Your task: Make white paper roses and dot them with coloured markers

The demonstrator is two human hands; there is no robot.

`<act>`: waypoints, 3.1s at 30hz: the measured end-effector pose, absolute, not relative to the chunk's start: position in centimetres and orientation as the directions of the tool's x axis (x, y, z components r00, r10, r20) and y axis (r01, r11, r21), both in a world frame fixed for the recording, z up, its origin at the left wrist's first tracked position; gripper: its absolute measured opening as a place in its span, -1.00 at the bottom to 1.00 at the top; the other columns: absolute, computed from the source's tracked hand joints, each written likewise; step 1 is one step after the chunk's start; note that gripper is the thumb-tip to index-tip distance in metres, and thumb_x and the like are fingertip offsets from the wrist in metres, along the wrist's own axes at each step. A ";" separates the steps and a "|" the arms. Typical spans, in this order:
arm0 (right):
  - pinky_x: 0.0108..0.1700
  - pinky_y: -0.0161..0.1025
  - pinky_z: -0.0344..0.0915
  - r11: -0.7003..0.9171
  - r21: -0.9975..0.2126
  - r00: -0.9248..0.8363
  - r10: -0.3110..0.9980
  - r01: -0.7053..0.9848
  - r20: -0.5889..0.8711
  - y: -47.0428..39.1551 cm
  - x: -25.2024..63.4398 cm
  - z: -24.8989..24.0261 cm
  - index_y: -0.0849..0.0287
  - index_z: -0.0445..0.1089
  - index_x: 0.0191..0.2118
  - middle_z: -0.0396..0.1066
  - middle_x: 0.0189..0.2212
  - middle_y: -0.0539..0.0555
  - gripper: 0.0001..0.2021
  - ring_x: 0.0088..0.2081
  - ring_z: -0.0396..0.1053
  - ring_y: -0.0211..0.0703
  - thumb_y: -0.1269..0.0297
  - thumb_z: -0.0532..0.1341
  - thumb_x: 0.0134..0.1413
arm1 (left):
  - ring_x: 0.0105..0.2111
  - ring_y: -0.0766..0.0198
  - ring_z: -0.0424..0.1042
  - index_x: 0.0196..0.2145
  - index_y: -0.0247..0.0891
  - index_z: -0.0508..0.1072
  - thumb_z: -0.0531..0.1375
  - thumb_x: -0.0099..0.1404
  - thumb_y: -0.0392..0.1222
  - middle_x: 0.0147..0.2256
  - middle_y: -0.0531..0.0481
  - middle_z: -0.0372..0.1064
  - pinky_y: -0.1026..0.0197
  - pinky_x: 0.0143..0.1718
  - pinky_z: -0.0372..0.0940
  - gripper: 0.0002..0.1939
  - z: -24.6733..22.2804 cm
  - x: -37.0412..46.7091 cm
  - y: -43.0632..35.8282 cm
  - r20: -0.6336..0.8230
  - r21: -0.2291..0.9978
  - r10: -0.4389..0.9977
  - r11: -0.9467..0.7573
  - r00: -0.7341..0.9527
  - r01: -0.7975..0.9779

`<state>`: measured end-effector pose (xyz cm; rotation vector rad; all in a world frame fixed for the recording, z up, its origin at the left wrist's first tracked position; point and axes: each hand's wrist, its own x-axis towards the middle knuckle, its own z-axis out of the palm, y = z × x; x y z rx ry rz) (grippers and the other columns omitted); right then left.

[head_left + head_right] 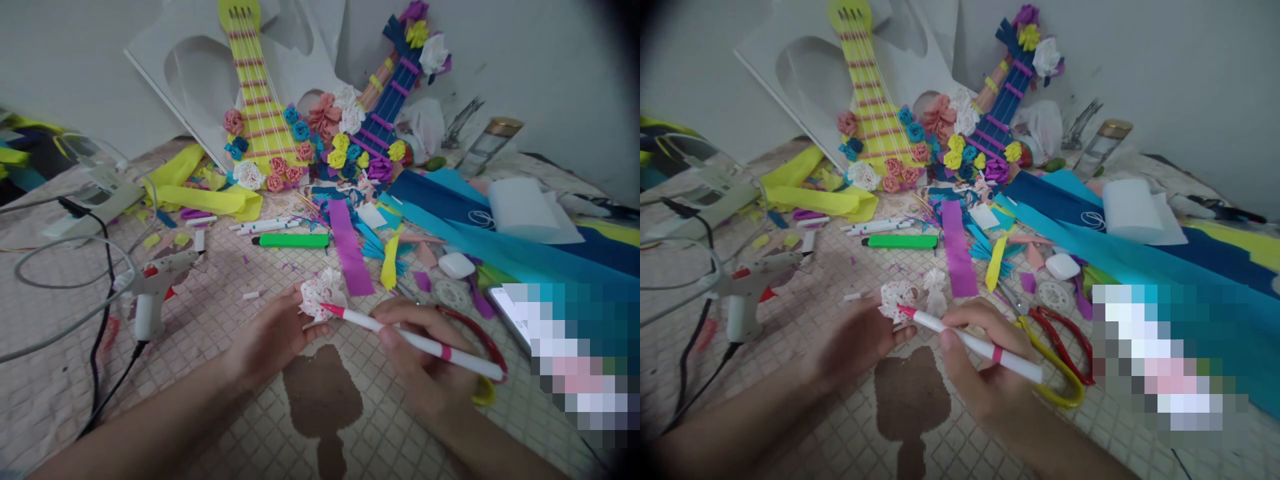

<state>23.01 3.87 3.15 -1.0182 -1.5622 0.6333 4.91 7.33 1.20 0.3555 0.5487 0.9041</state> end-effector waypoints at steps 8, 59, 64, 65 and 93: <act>-0.31 -0.25 0.32 0.531 -0.818 -0.022 0.841 0.223 0.540 4.0 23.1 2.8 0.09 0.37 -0.25 0.39 -0.41 -0.01 -0.80 -0.32 0.36 -0.22 0.51 0.17 0.00 | -0.25 0.27 0.37 -0.27 -0.27 0.45 0.23 0.17 -0.20 -0.26 -0.01 0.43 0.23 -0.22 0.29 -0.84 0.8 4.9 7.3 -0.281 0.515 0.816 0.572 0.505 -0.639; -0.32 -0.18 0.35 0.492 -0.827 0.058 0.849 0.272 0.525 4.0 23.3 2.7 0.02 0.38 -0.26 0.41 -0.39 0.01 -0.82 -0.31 0.36 -0.15 0.45 0.18 0.03 | -0.29 0.27 0.33 -0.32 -0.26 0.43 0.21 0.17 -0.20 -0.33 0.00 0.37 0.22 -0.25 0.24 -0.89 0.7 5.1 7.1 -0.250 0.645 0.849 0.505 0.466 -0.574; -0.32 -0.19 0.36 0.509 -0.810 -0.040 0.853 0.292 0.521 3.7 23.2 3.0 0.02 0.36 -0.21 0.41 -0.36 0.02 -0.77 -0.31 0.38 -0.16 0.47 0.18 0.02 | -0.33 0.29 0.31 -0.34 -0.27 0.42 0.21 0.16 -0.23 -0.38 0.00 0.37 0.23 -0.26 0.22 -0.91 0.4 5.2 7.1 -0.239 0.687 0.865 0.472 0.442 -0.553; -0.33 -0.20 0.35 0.503 -0.812 -0.051 0.857 0.295 0.513 3.7 23.2 3.0 0.02 0.36 -0.21 0.41 -0.35 0.01 -0.77 -0.30 0.38 -0.17 0.48 0.18 0.02 | -0.33 0.28 0.31 -0.34 -0.27 0.42 0.21 0.16 -0.22 -0.38 0.00 0.37 0.23 -0.26 0.22 -0.91 0.3 5.2 7.1 -0.231 0.690 0.868 0.465 0.440 -0.554; -0.41 -0.23 0.29 0.434 -0.895 0.219 0.868 0.103 0.446 4.3 23.2 2.1 0.02 0.43 -0.32 0.39 -0.45 -0.02 -0.89 -0.36 0.35 -0.18 0.38 0.20 0.04 | -0.30 0.24 0.40 -0.32 -0.29 0.46 0.13 0.21 -0.24 -0.31 -0.04 0.45 0.19 -0.23 0.29 -0.87 0.5 4.9 7.5 -0.363 0.481 0.792 0.611 0.491 -0.629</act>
